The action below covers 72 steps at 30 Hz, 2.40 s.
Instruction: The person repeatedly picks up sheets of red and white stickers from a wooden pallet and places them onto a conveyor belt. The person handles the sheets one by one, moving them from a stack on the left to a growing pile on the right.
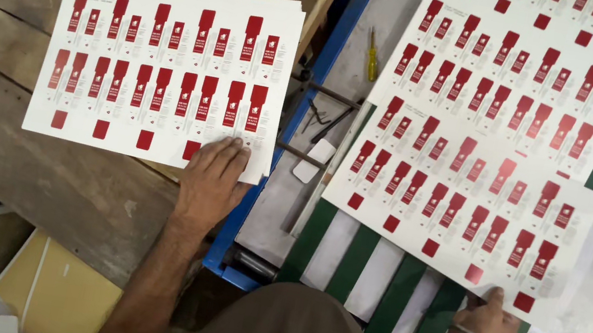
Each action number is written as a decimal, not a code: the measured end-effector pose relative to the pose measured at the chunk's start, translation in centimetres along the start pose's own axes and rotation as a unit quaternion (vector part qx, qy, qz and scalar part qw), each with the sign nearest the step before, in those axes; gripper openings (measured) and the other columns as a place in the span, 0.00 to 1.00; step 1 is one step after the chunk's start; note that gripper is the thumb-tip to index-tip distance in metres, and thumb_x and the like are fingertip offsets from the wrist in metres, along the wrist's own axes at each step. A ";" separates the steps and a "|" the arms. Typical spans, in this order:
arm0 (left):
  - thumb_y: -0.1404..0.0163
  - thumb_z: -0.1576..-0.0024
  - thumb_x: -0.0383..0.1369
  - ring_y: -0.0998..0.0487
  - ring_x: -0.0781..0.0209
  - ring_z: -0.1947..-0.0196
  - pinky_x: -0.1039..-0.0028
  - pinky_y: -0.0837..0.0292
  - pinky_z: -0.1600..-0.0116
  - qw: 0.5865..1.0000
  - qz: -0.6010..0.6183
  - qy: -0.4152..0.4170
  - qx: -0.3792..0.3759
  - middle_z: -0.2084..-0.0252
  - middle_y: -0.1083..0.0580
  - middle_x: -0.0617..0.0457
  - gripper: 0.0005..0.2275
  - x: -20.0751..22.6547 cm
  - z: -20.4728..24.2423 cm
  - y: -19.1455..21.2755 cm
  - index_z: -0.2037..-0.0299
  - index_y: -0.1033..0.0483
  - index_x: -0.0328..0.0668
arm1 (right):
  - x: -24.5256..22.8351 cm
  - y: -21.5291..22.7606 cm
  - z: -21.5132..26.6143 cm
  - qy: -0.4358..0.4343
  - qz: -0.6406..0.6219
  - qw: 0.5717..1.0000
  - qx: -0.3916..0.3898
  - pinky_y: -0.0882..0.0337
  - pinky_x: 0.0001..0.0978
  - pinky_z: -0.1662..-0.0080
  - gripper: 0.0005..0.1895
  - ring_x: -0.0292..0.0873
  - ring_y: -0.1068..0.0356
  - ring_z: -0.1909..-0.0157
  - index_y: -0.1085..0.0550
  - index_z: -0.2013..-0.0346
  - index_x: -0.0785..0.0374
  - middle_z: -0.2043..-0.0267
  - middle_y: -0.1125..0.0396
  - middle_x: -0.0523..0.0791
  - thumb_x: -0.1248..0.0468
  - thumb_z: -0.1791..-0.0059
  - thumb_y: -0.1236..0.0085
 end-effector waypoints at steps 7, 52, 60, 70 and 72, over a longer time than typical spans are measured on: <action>0.40 0.46 0.38 0.30 0.43 0.36 0.48 0.35 0.34 0.996 -0.069 0.012 0.051 0.38 0.28 0.36 0.25 0.1 0.7 -0.7 0.40 0.26 0.33 | 1.4 0.1 1.0 -0.007 0.020 1.000 0.004 0.15 0.42 0.57 0.13 0.49 0.21 0.54 0.31 0.44 0.74 0.47 0.28 0.55 0.74 0.43 0.48; 0.41 0.50 0.51 0.37 0.38 0.31 0.44 0.49 0.27 0.999 -0.035 0.004 0.025 0.33 0.33 0.33 0.38 -1.7 1.9 -0.5 0.34 0.33 0.31 | 1.2 -0.9 2.1 0.050 -0.022 0.997 -0.047 0.21 0.37 0.51 0.21 0.46 0.25 0.49 0.30 0.39 0.69 0.44 0.27 0.51 0.76 0.47 0.46; 0.37 0.47 0.37 0.37 0.40 0.29 0.45 0.49 0.24 0.997 -0.048 0.035 0.040 0.32 0.33 0.38 0.32 -2.2 2.9 -2.8 0.33 0.32 0.33 | 0.5 2.5 -2.6 0.000 0.008 1.000 -0.024 0.14 0.45 0.61 0.19 0.51 0.21 0.56 0.36 0.40 0.72 0.47 0.30 0.56 0.75 0.47 0.52; 0.33 0.50 0.35 0.37 0.44 0.31 0.46 0.45 0.26 0.996 -0.053 0.024 0.063 0.34 0.32 0.40 0.33 -1.9 2.7 -2.1 0.34 0.32 0.34 | 0.5 1.4 4.5 -0.021 0.008 0.992 -0.121 0.14 0.42 0.54 0.20 0.51 0.22 0.50 0.35 0.35 0.71 0.42 0.30 0.55 0.74 0.42 0.57; 0.34 0.49 0.36 0.36 0.45 0.31 0.47 0.45 0.26 0.996 -0.054 0.021 0.075 0.34 0.32 0.41 0.32 -1.9 2.8 -2.0 0.35 0.31 0.35 | 0.8 1.0 4.9 -0.015 0.022 0.995 -0.097 0.14 0.42 0.56 0.20 0.50 0.22 0.50 0.35 0.35 0.69 0.42 0.30 0.54 0.74 0.43 0.56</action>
Point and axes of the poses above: each hand's wrist, its own z-axis away from the middle knuckle, its own y-axis out of the back of the hand, x = y × z, the point moved 5 cm from there along -z, towards the middle knuckle
